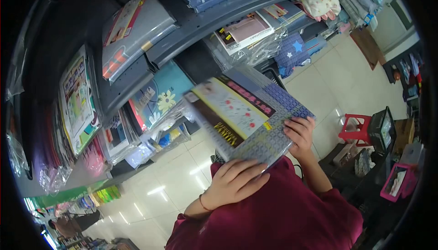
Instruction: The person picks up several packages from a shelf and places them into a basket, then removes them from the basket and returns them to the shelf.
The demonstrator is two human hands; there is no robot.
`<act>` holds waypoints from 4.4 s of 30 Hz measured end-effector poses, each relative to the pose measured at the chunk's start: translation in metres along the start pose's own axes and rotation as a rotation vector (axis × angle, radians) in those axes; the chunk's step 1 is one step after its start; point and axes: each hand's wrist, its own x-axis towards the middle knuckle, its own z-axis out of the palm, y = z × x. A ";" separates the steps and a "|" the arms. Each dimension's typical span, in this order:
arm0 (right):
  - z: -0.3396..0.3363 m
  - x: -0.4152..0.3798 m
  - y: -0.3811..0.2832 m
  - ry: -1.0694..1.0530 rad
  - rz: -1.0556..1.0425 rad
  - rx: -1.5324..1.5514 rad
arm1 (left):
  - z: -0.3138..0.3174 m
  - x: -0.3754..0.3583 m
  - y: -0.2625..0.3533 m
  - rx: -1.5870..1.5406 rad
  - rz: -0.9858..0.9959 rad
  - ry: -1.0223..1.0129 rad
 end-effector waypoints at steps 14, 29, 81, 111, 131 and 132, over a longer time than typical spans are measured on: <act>0.183 -0.147 0.160 -0.613 0.214 0.086 | 0.274 -0.112 -0.169 -0.004 -0.775 -0.190; 0.331 -0.211 0.179 -0.590 0.386 0.037 | 0.373 -0.171 -0.282 -0.087 -0.920 0.115; 0.256 0.300 -0.075 0.105 0.009 0.050 | -0.164 0.011 -0.278 0.708 -0.501 0.587; -0.002 0.058 0.052 -0.247 -0.115 0.169 | 0.021 -0.020 -0.076 -0.136 -0.154 0.244; 0.360 -0.194 0.254 -0.724 0.470 0.134 | 0.364 -0.162 -0.354 0.078 -0.814 -0.499; 0.364 -0.196 0.256 -0.754 0.437 0.098 | 0.365 -0.164 -0.357 0.059 -0.829 -0.518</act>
